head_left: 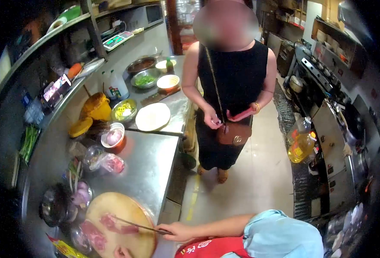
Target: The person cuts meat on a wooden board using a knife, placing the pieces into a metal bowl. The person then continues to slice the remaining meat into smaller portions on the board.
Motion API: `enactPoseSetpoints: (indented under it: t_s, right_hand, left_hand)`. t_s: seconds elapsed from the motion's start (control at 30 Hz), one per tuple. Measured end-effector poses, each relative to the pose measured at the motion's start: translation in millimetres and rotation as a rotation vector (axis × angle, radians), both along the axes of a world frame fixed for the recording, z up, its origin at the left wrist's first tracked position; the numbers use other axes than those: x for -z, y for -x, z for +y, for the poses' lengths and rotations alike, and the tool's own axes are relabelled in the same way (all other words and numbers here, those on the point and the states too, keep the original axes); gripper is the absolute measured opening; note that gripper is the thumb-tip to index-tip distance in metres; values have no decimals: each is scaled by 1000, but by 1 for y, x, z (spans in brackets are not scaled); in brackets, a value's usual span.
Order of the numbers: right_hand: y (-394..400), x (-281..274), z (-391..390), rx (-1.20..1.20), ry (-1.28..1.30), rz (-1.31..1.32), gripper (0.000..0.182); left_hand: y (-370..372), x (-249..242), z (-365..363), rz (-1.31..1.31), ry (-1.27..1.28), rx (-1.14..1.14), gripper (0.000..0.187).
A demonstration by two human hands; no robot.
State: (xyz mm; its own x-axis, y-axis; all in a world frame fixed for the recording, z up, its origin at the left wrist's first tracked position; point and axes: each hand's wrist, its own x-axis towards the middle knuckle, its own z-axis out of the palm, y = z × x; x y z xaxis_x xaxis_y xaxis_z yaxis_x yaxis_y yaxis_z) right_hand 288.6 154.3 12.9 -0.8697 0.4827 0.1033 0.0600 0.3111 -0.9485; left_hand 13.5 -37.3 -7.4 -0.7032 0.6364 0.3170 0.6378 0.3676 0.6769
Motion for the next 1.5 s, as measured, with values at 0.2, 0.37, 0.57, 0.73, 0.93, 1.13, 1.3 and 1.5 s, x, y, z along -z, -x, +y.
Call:
enactPoseSetpoints:
  t_s: [0.2, 0.37, 0.57, 0.73, 0.93, 1.13, 1.3, 1.5]
  right_hand:
    - [7, -2, 1, 92, -172, -288, 37]
    - [14, -14, -5, 87, -191, -444, 33]
    - [10, -6, -12, 233, -111, -453, 33]
    - [16, 16, 3, 237, -267, -400, 36]
    - [20, -7, -9, 280, -211, -439, 37]
    - [21, -35, -15, 237, -113, -463, 30]
    - [24, -10, -13, 239, -176, -407, 31]
    - [16, -42, -18, 183, -55, -431, 27]
  left_hand:
    - [41, 13, -8, 110, 283, 234, 45]
    - [21, -4, -9, 251, 342, 403, 42]
    - [20, -24, -11, 168, 294, 391, 38]
    - [43, -16, -7, 324, 350, 474, 38]
    - [58, -5, -14, 510, 558, 485, 31]
    - [40, -8, 9, -144, 148, 174, 20]
    - [31, -1, 11, 152, 172, 258, 19]
    - [45, 20, -28, 184, 240, 140, 24]
